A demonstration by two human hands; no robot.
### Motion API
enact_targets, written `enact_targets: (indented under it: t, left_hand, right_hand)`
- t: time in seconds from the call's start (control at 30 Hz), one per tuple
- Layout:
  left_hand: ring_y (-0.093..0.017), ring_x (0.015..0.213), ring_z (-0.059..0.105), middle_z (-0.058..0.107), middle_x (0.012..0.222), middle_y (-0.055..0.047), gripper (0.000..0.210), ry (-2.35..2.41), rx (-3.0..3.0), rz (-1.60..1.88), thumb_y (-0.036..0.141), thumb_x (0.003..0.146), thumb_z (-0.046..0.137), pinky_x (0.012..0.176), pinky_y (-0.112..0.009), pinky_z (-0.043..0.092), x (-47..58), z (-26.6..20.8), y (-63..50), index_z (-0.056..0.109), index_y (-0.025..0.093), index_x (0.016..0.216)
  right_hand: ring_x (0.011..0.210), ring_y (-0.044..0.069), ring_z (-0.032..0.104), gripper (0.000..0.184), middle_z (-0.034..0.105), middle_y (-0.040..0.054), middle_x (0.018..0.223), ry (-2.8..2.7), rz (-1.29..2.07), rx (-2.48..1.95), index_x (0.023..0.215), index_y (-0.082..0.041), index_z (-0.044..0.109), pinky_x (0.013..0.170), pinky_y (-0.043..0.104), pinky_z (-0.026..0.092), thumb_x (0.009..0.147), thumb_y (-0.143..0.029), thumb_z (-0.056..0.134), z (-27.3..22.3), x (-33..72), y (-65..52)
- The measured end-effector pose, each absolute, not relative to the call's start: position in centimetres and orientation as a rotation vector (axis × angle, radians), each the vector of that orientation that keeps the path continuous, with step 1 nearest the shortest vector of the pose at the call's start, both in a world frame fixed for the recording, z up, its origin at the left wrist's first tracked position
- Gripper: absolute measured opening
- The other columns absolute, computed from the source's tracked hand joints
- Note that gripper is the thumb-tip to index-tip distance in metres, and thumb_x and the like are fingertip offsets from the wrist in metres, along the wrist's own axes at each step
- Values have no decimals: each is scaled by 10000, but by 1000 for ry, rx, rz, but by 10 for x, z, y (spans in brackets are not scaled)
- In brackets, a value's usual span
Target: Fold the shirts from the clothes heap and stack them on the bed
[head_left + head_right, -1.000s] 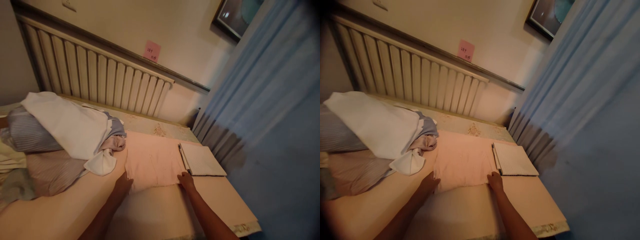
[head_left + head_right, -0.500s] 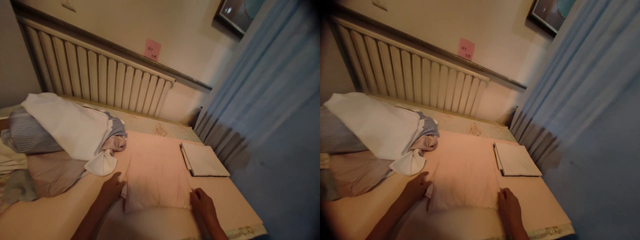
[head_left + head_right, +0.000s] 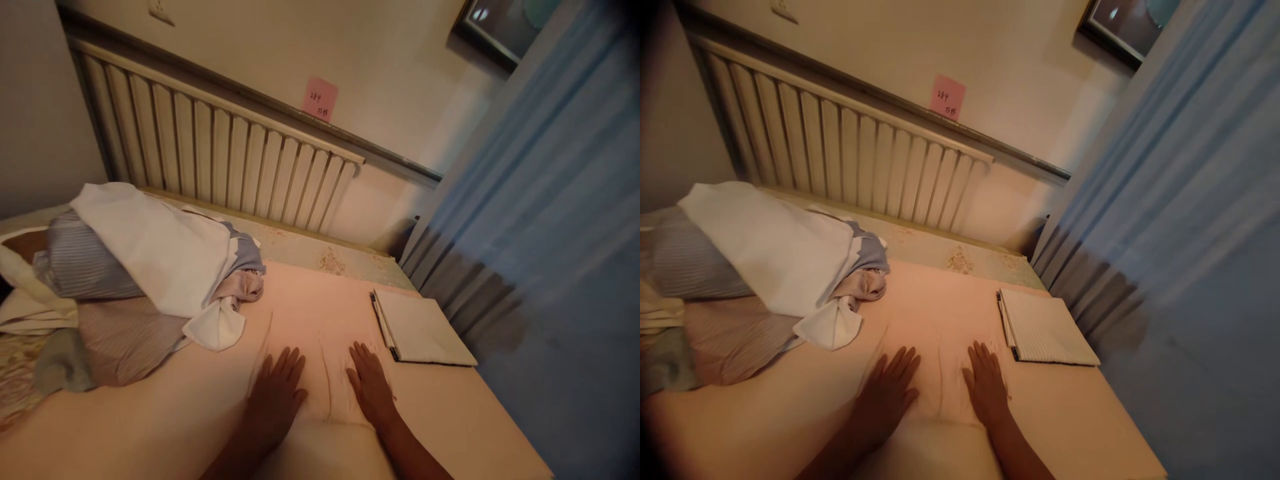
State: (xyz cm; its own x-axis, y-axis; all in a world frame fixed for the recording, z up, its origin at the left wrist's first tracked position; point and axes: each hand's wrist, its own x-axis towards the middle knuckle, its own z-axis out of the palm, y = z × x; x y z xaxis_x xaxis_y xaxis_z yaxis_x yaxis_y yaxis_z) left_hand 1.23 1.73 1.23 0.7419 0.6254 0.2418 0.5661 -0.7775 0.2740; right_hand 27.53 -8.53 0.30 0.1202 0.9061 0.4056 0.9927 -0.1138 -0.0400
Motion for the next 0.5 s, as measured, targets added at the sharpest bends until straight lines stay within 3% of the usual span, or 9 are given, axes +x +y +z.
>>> enact_targets:
  t: [0.3,0.5]
  left_hand:
    - [-312,1383,374,451,1483,-81,466,1167,2739,742,350,916,433,1111,-549,289,9,0,32,517,227,1357]
    - [-290,1344,434,542,1410,-81,396,1213,2670,730,318,927,426,1095,-509,310,7,6,40,583,213,1275]
  right_hand:
    - [1397,234,348,451,448,73,1469,-1782,-354,-2139,1398,-215,472,1152,487,280,979,-361,395,5,273,-86]
    - [1390,234,361,444,470,67,1454,-1746,-302,-2139,1385,-217,491,1149,485,289,976,-360,397,8,271,-86]
